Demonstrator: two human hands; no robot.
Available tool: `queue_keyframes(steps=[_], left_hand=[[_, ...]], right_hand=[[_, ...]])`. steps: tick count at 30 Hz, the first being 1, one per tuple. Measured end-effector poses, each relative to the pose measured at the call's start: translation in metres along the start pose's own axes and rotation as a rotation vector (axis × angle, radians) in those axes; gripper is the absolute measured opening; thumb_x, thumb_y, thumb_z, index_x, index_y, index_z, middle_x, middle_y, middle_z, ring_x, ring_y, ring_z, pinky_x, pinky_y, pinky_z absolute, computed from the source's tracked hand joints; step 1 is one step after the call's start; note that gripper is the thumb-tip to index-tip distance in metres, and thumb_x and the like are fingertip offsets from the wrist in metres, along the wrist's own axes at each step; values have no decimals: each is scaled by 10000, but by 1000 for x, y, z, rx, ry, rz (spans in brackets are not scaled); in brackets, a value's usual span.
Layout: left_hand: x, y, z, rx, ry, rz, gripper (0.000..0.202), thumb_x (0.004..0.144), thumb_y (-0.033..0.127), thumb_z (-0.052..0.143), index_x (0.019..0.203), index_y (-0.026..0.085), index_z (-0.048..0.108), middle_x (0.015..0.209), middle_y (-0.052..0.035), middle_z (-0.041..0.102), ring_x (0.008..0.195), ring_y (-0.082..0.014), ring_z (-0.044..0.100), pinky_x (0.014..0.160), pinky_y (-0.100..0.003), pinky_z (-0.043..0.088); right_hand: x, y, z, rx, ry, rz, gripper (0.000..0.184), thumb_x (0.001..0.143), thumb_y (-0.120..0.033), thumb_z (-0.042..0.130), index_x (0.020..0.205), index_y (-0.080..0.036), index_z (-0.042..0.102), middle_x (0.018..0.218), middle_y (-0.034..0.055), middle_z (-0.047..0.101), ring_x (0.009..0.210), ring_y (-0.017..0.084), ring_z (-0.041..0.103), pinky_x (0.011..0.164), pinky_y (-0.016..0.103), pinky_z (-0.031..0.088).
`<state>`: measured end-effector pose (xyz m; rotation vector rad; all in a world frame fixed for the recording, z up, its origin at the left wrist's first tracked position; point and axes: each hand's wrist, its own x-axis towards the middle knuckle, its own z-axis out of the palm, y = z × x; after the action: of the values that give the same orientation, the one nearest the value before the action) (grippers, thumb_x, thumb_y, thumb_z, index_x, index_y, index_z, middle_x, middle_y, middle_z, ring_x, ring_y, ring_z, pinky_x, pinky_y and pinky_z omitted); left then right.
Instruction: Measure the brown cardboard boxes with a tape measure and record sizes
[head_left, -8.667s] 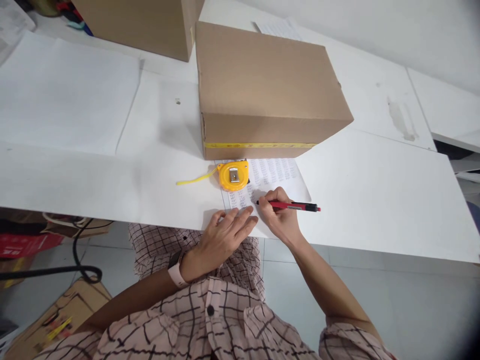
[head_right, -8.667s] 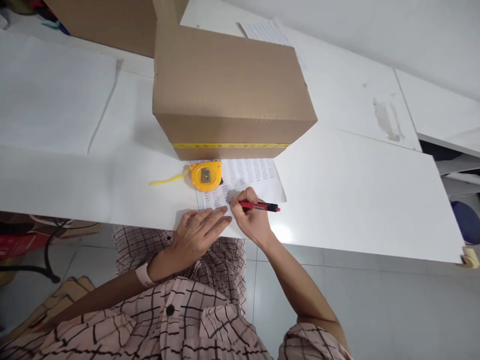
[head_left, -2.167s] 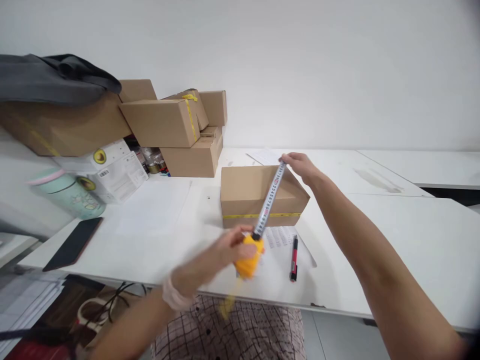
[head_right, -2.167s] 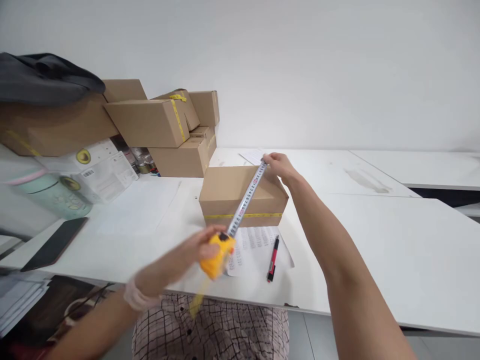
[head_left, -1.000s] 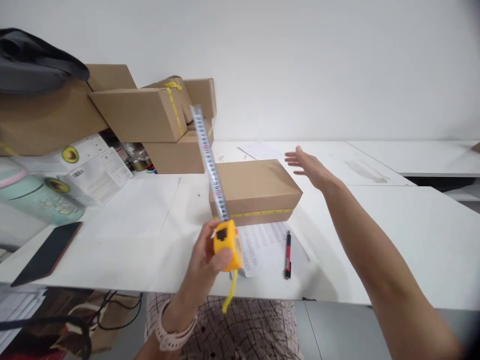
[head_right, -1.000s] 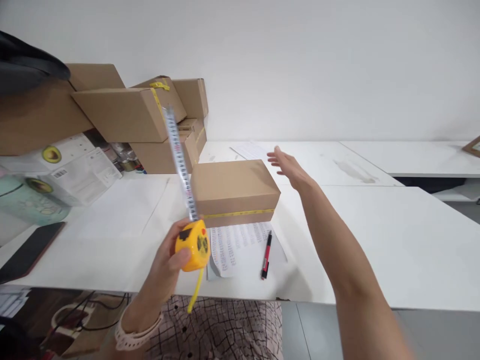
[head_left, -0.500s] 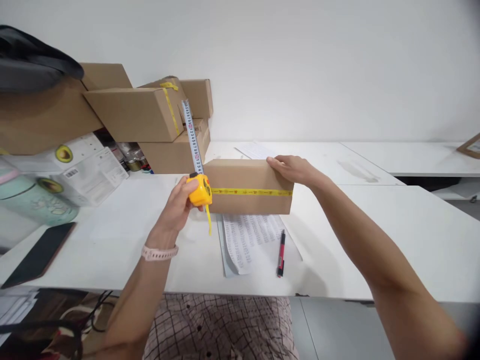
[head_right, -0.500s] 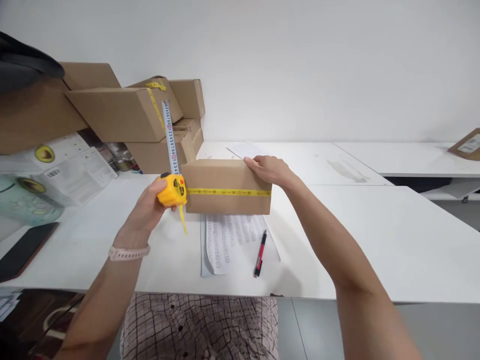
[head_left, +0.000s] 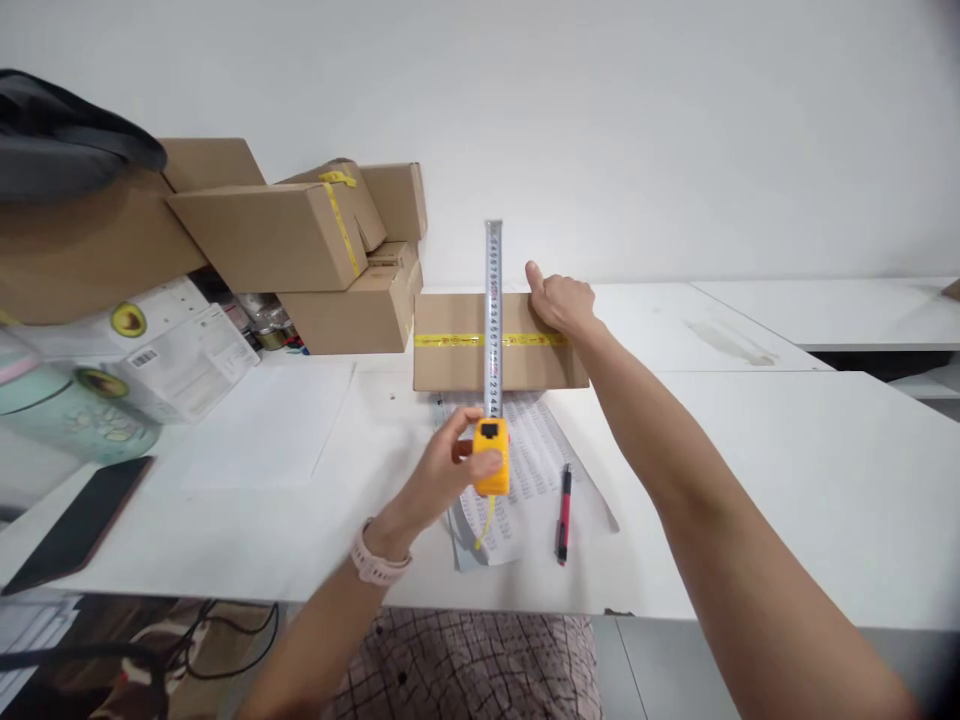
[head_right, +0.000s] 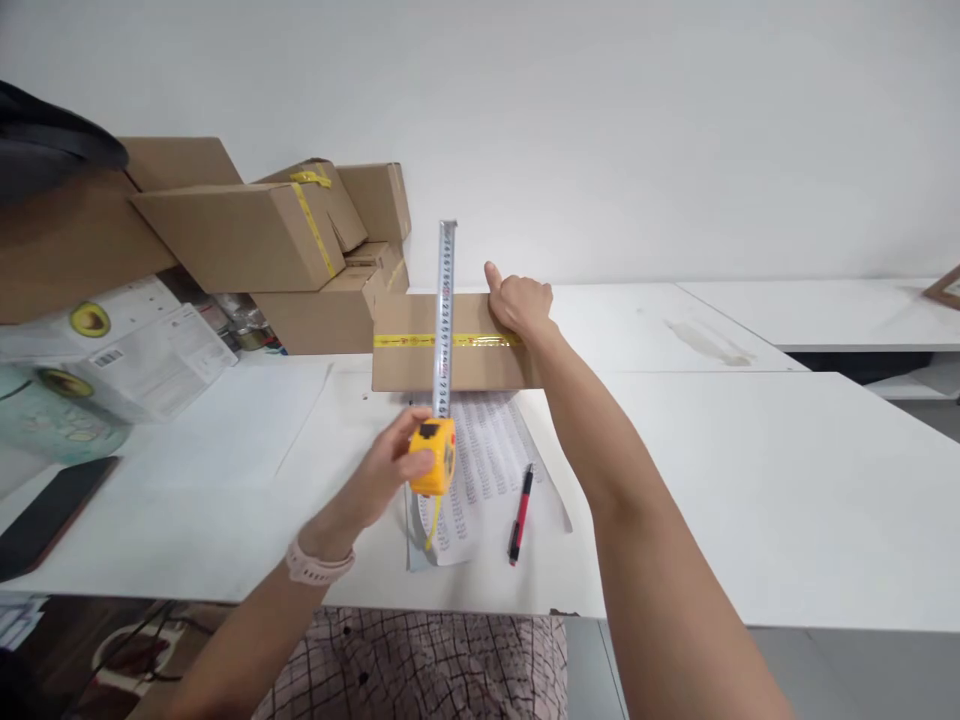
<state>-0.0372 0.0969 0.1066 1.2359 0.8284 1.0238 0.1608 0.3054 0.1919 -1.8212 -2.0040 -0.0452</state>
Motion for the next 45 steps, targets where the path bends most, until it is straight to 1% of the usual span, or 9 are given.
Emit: queue_keyframes(steps=[3, 6, 11, 15, 19, 22, 26, 38, 45], left_hand=[[0, -24, 11, -39, -34, -67, 470, 775, 435, 784, 1105, 221, 526, 951, -17, 612, 743, -119, 586, 626, -252, 506], [-1, -38, 16, -43, -26, -97, 509, 772, 454, 790, 1134, 215, 523, 961, -26, 612, 763, -126, 575, 633, -257, 491], [-10, -48, 23, -37, -42, -115, 541, 781, 458, 792, 1168, 199, 516, 981, -54, 631, 782, -138, 569, 657, -282, 481], [-15, -55, 32, -32, -47, -157, 557, 784, 454, 790, 1196, 210, 506, 976, -52, 630, 783, -136, 556, 680, -296, 476], [-17, -65, 40, -21, -51, -198, 623, 760, 487, 806, 1229, 216, 497, 973, -50, 614, 809, -150, 549, 704, -311, 492], [-17, -71, 44, -7, -58, -199, 652, 761, 493, 812, 1261, 219, 496, 1072, -82, 610, 860, -173, 568, 740, -337, 516], [-13, -76, 46, 7, -57, -195, 625, 762, 497, 812, 1248, 236, 518, 1230, -109, 574, 900, -195, 601, 761, -363, 537], [-6, -78, 43, 8, -81, -231, 641, 761, 482, 822, 1269, 245, 511, 1109, -72, 603, 928, -216, 628, 828, -409, 540], [-7, -77, 42, 19, -65, -210, 642, 740, 450, 834, 1269, 235, 541, 1101, -98, 623, 915, -250, 647, 801, -429, 556]], right_hand=[[-1, 1, -1, 66, -2, 72, 1013, 938, -729, -26, 1114, -66, 720, 1118, 278, 702, 1123, 403, 643, 1032, 582, 388], [0, 2, -3, 104, -18, 44, 1064, 881, -811, -32, 1084, -93, 727, 1064, 248, 709, 1115, 404, 641, 1073, 604, 344], [3, 1, -3, 135, -28, 36, 1098, 836, -863, -27, 1064, -97, 727, 1018, 247, 706, 1083, 420, 643, 1042, 628, 354], [7, -2, -4, 106, -55, 81, 1073, 833, -884, 54, 1060, -73, 718, 1074, 279, 697, 1073, 436, 644, 963, 579, 422], [9, -3, -5, 64, -79, 81, 1022, 812, -912, 120, 1002, -105, 717, 1012, 259, 713, 1025, 424, 660, 919, 547, 450], [11, -3, -6, 36, -94, 77, 974, 813, -912, 173, 970, -121, 717, 977, 249, 719, 1005, 417, 665, 901, 543, 458], [13, -4, -5, 25, -90, 65, 961, 817, -908, 190, 973, -123, 721, 952, 248, 721, 992, 418, 664, 888, 549, 463], [13, -5, -5, 5, -105, 65, 1001, 841, -882, 118, 1049, -101, 709, 988, 256, 707, 1028, 424, 654, 920, 555, 444], [11, -5, -5, 24, -73, 69, 903, 866, -847, 209, 967, -113, 725, 949, 240, 718, 954, 406, 668, 891, 547, 457]])
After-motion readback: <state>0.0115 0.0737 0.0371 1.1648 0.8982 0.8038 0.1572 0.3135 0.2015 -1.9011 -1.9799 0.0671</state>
